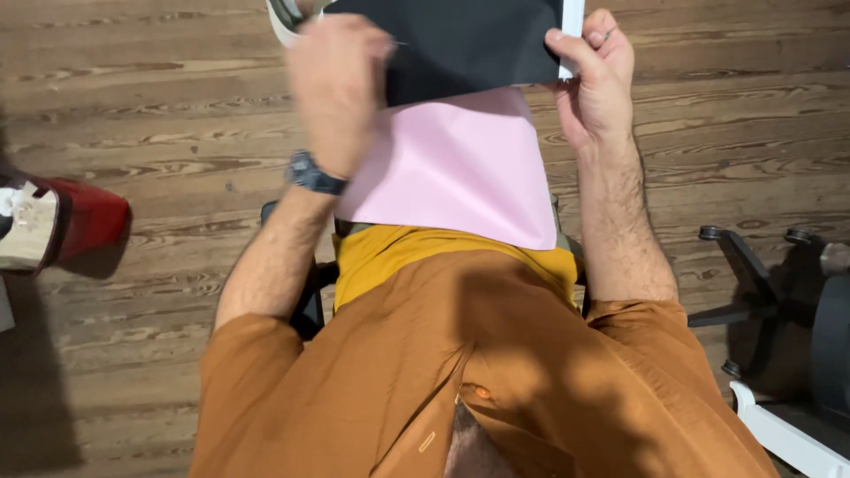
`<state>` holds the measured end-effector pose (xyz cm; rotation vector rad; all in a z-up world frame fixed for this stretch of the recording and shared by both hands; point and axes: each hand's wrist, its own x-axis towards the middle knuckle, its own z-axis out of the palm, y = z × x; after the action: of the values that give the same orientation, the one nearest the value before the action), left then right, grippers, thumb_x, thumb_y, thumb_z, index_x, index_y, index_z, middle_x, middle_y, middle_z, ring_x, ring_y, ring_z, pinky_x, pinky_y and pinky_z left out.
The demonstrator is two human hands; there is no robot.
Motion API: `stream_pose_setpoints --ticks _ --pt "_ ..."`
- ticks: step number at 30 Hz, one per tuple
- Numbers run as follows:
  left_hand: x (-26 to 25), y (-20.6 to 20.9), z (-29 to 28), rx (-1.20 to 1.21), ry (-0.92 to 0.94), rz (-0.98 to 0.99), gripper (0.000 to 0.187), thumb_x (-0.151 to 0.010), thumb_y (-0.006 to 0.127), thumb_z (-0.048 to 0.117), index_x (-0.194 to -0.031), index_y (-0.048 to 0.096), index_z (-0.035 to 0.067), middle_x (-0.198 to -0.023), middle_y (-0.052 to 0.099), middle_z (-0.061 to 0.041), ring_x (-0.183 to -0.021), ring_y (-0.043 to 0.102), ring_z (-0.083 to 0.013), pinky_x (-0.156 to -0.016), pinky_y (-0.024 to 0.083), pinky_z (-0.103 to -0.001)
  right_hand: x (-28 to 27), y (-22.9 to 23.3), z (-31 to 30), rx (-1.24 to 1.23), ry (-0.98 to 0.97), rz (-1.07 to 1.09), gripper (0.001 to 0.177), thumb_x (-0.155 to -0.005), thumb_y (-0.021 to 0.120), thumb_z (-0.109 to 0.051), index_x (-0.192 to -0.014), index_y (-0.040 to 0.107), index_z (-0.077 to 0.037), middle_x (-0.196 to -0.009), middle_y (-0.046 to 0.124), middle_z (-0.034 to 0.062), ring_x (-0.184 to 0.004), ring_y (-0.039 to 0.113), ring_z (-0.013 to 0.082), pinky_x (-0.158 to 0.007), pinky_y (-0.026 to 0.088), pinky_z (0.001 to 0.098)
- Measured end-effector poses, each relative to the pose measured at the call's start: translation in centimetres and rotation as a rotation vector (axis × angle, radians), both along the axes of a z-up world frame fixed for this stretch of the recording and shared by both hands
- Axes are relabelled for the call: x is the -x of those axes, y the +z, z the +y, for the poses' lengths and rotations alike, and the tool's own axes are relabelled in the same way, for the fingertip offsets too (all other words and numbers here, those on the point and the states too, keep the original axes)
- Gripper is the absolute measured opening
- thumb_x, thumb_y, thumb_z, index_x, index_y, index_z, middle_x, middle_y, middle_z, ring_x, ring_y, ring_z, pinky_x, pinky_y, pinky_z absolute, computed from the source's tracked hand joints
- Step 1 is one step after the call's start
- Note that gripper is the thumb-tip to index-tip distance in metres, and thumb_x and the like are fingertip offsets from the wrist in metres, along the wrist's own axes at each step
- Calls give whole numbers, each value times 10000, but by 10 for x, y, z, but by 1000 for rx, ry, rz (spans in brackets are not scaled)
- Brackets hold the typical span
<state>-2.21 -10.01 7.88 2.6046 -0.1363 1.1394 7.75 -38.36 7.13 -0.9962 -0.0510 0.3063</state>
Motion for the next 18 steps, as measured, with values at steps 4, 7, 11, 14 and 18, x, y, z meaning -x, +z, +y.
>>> stream_pose_setpoints --ticks 4,7,11,14,18 --pt "-13 -97 110 -368 763 344 697 -796 745 -225 -1470 583 -148 -1510 448 -345 -1408 301 -502 -1128 13 -754 -7 -6 -9 8 -7 -14 352 -961 699 69 -872 439 -151 -917 629 51 -723 644 139 -613 606 291" --pt "-3 -54 89 -120 596 420 859 -673 511 -304 -1503 529 -84 -1489 317 -443 -1374 186 -582 -1068 50 -815 -6 -8 -10 -31 6 -3 361 -969 681 85 -863 425 -146 -860 596 31 -678 578 110 -619 580 277" --pt "12 -48 50 73 118 353 779 -886 920 308 -1441 474 -8 -1398 548 -239 -1255 532 -408 -1095 366 -509 -17 -15 -23 68 -73 -65 361 -919 722 95 -849 480 -165 -925 628 28 -762 628 135 -655 573 265" --pt "6 -53 37 16 -70 511 730 -814 875 168 -1453 534 77 -1399 577 -140 -1275 545 -308 -1080 439 -466 -35 -10 -48 85 -147 -146 385 -921 772 111 -865 503 -159 -953 603 -2 -852 616 137 -795 581 274" --pt "12 -46 16 255 -350 335 385 -912 690 28 -1289 629 69 -1416 593 -108 -1315 563 -283 -1110 470 -417 -66 -32 -101 188 -228 -401 356 -973 708 54 -856 444 -155 -973 550 7 -935 545 163 -972 516 336"
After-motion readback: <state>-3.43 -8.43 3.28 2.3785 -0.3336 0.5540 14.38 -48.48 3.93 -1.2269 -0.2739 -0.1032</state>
